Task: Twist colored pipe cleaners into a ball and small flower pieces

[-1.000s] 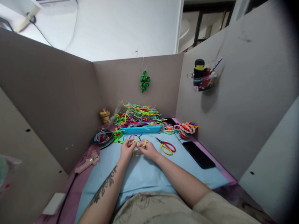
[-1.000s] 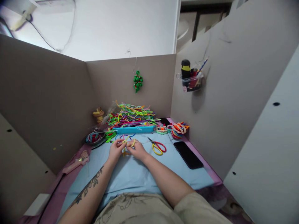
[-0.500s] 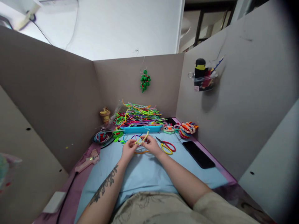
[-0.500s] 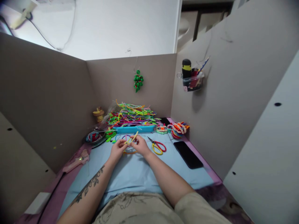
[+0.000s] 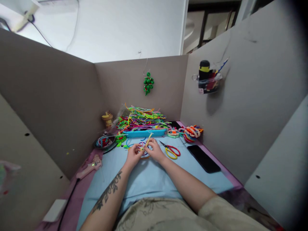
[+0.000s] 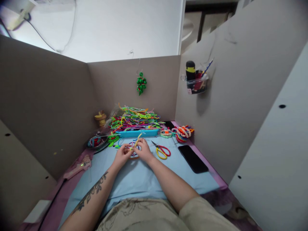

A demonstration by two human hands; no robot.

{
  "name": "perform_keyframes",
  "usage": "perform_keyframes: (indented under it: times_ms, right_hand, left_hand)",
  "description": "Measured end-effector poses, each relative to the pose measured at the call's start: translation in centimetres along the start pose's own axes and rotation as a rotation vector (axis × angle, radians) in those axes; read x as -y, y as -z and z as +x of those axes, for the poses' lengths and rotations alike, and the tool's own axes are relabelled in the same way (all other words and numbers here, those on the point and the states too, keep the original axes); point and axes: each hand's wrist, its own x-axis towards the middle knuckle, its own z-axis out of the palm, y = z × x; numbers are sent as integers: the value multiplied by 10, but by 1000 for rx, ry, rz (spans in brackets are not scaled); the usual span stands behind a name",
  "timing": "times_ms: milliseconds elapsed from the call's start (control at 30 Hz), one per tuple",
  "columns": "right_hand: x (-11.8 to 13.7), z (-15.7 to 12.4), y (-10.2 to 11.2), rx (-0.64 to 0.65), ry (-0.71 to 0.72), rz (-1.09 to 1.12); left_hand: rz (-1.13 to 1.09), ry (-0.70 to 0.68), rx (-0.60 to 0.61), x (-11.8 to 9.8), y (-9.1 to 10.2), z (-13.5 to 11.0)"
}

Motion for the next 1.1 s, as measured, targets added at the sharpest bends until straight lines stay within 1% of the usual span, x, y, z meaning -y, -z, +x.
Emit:
perform_keyframes:
  times_ms: [133,233,367,433,500,600,633,767,833,900,1000,1100]
  right_hand:
    - [-6,3,1,10,-81,10]
    - [-12,4,-1,37,-131,42]
    - [-21,5,-4,107,-128,145]
    - [-24,6,-5,107,-134,206]
    - [-27,6,-7,76,-163,250]
    - [-28,5,-9,3,-221,283]
    - [-27,4,-10,-23,-235,291]
    - [-22,3,-16,-146,-282,340]
    - [-20,3,-18,-209,-311,371]
    - [-19,3,-20,-230,-334,400]
    - [-19,2,-21,-191,-352,450]
    - [-19,0,-23,-148,-356,498]
  left_hand:
    - [25,-12,61,-3,-1,-2]
    - [19,-20,77,-3,-1,-4]
    - [21,-24,96,-4,-2,-4]
    - [44,-33,87,-4,-2,-4]
    - [115,-67,17,-5,-1,-3]
    - [271,-146,-159,-8,1,-4]
    - [315,-168,-197,-8,1,-4]
    - [433,-268,-288,-13,2,-9]
    - [450,-300,-332,-13,2,-10]
    - [422,-289,-309,-12,1,-10]
    - [350,-240,-208,-7,0,-7]
    - [278,-200,-166,-1,-1,-4]
